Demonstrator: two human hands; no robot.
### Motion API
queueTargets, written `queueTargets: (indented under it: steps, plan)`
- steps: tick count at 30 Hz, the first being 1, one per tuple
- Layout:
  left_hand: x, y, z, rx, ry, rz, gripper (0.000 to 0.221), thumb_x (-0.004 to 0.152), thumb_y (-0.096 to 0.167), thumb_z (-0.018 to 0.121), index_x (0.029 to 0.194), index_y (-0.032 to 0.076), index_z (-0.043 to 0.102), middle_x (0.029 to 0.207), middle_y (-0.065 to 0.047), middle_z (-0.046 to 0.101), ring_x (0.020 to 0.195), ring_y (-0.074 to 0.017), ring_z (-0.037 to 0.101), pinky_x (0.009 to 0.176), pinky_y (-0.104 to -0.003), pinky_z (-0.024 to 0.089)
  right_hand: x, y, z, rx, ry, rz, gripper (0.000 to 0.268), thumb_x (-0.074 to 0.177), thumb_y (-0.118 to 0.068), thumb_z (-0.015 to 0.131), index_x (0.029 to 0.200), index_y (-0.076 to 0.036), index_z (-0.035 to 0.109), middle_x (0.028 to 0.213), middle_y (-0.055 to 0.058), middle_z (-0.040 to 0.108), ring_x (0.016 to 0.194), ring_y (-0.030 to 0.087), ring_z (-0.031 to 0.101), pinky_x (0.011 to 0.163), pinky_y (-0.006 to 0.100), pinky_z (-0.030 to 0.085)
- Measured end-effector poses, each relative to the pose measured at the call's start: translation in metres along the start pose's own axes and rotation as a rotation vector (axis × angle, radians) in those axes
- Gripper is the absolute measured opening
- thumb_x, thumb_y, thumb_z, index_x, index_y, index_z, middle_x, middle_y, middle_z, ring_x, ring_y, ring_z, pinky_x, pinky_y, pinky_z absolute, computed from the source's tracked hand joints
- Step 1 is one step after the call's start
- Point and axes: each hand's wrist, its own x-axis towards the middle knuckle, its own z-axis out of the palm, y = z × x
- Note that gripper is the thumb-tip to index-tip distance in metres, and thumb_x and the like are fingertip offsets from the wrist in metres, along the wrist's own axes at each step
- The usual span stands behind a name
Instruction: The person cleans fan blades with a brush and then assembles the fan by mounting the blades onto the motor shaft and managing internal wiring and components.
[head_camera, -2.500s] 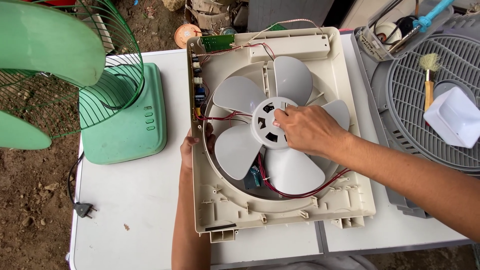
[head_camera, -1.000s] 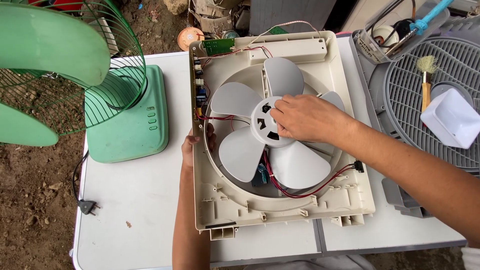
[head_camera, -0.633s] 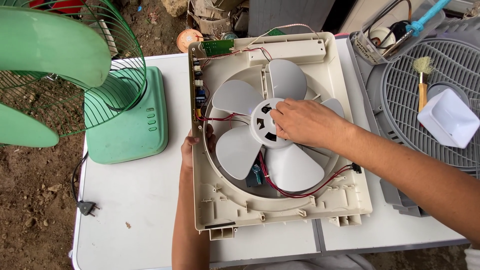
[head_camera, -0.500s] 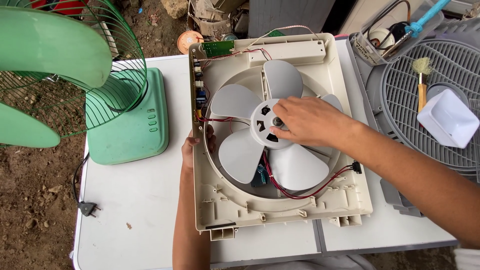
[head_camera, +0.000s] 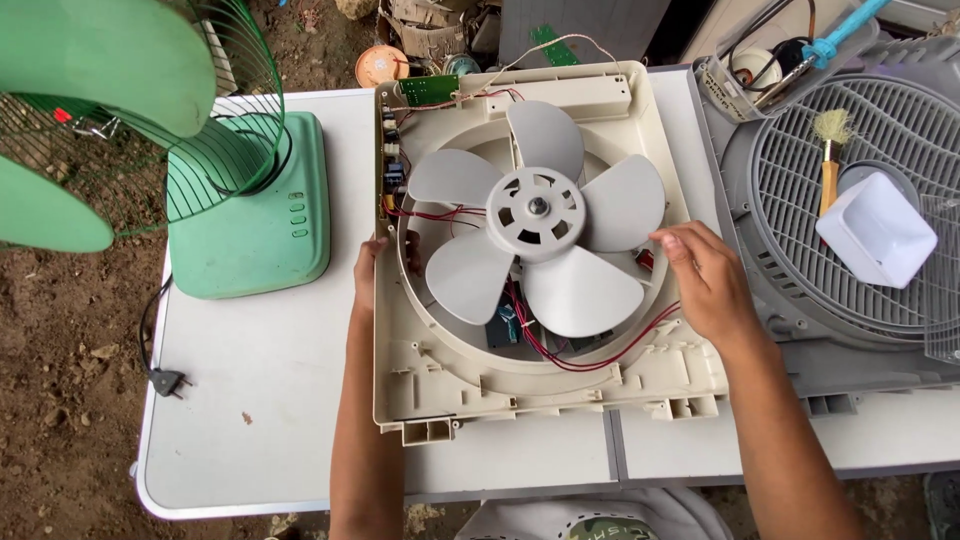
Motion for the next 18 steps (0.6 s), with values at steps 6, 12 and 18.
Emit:
queueTargets:
  steps: [6, 12, 18]
  plan:
    - [-0.048, 0.077, 0.103, 0.721, 0.354, 0.103, 0.055, 0.101, 0.046, 0.052, 0.14, 0.008, 0.059, 0.131, -0.025, 0.059, 0.123, -0.039, 0.057, 0.111, -0.05, 0.04, -0.031, 0.015, -0.032, -0.12, -0.068, -0.003, 0.026, 0.096, -0.011, 0.071, 0.121, -0.003, 0.069, 0.124, 0.017, 0.062, 0.123, 0.042, 0.059, 0.104, 0.053, 0.047]
    - [-0.1, 0.104, 0.118, 1.204, 0.403, 0.338, 0.023, 0.105, 0.027, 0.062, 0.11, 0.006, 0.071, 0.113, -0.014, 0.061, 0.113, -0.0365, 0.062, 0.1, -0.047, 0.05, -0.027, -0.014, -0.044, -0.111, -0.161, 0.053, 0.029, 0.095, -0.016, 0.072, 0.12, -0.003, 0.068, 0.125, 0.017, 0.062, 0.121, 0.043, 0.06, 0.101, 0.056, 0.048]
    - [-0.137, 0.111, 0.193, 1.541, 0.142, 0.23, 0.026, 0.097, 0.035, 0.067, 0.104, 0.011, 0.075, 0.104, -0.01, 0.064, 0.107, -0.0321, 0.065, 0.094, -0.047, 0.053, -0.011, 0.055, -0.026, 0.214, 0.158, 0.233, 0.018, 0.115, -0.006, 0.058, 0.105, 0.0, 0.072, 0.099, 0.017, 0.067, 0.096, 0.031, 0.07, 0.075, 0.037, 0.061]
